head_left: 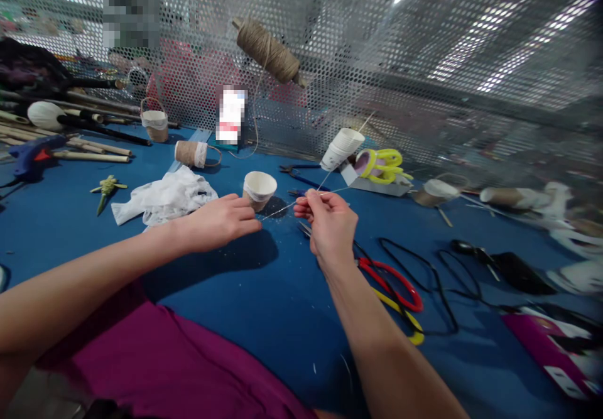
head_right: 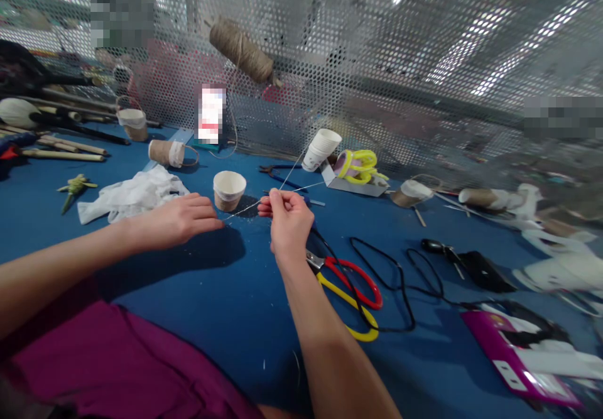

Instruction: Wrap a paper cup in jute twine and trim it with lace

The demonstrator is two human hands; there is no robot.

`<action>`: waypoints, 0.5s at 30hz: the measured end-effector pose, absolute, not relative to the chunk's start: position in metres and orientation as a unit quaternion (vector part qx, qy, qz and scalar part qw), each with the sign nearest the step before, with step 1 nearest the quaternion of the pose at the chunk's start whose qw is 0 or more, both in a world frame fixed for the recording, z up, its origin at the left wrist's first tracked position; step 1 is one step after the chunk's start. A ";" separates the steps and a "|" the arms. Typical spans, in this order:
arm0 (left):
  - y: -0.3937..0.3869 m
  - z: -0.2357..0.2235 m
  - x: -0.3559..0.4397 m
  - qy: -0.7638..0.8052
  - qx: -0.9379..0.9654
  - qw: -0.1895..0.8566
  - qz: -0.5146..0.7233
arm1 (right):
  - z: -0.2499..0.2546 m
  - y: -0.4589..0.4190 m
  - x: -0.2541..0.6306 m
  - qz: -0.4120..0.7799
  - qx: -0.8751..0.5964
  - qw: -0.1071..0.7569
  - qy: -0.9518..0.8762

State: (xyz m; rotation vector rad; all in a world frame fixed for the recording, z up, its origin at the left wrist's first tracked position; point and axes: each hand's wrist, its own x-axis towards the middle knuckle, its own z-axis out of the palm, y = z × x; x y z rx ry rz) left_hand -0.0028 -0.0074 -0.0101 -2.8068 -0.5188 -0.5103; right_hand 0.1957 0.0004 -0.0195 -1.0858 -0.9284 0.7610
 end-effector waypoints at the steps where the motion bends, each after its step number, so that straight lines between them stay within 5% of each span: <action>1: -0.008 -0.011 -0.002 -0.169 -0.958 0.160 -0.168 | -0.019 0.000 0.195 0.341 -0.485 0.689 -0.416; 10: -0.008 -0.017 -0.003 -0.140 -0.919 0.243 -0.278 | -0.018 0.000 0.196 0.344 -0.486 0.696 -0.403; 15: -0.010 -0.026 0.002 -0.218 -0.895 0.137 -0.363 | -0.015 0.000 0.196 0.334 -0.470 0.716 -0.394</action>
